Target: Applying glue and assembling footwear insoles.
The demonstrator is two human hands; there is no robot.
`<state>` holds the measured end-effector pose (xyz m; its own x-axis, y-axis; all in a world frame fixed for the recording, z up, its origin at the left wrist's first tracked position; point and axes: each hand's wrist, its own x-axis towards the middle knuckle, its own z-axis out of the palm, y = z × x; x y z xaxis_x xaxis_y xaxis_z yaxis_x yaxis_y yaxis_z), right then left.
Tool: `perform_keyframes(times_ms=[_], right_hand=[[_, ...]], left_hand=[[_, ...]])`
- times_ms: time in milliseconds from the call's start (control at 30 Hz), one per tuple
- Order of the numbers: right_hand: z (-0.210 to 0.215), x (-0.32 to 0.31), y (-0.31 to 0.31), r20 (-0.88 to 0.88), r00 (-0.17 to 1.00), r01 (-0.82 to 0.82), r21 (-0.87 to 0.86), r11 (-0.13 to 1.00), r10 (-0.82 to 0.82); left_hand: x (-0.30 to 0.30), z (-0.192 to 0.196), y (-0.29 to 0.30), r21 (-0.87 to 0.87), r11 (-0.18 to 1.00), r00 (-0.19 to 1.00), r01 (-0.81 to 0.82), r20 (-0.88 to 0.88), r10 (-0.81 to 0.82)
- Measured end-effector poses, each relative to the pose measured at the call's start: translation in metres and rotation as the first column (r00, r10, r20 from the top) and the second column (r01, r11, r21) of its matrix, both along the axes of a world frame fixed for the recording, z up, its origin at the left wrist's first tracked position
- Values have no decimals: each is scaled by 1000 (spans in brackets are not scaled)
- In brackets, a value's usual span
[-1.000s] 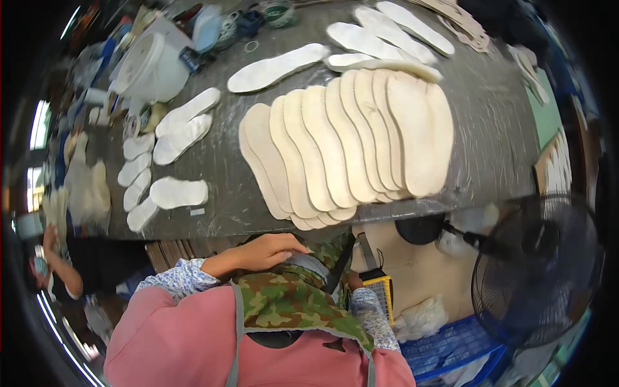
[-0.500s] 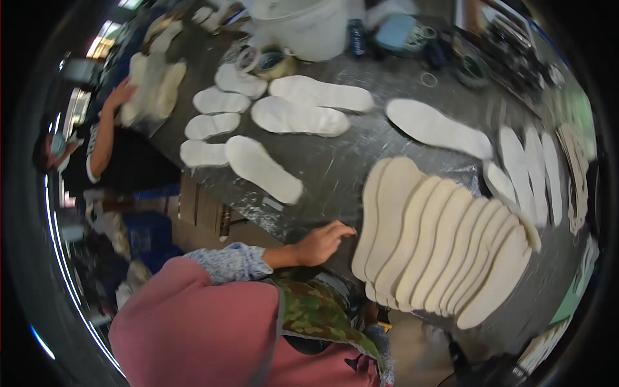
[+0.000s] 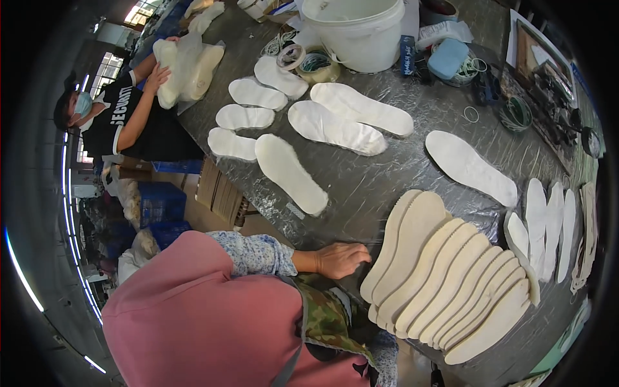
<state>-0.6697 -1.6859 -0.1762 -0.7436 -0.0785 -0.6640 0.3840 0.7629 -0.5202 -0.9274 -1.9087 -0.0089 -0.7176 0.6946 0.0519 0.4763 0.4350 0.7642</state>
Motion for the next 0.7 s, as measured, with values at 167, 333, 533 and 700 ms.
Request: perform_keyframes(times_ms=[167,333,533,700], right_hand=[[1,5,24,-55,981,188,4,982,-188],[17,-7,40,-74,953,293,-2,956,-293],[6,-32,60,-160,919,362,-27,932,-361],[-6,-16,85,-227,883,421,-7,907,-412]], left_hand=[[-9,12,5,5,1000,997,-11,75,10],[-107,60,-31,-88,935,898,-345,-321,301],[-202,14,-189,-400,199,323,-895,-273,906],[-225,-15,-241,-244,181,211,-953,-101,972]])
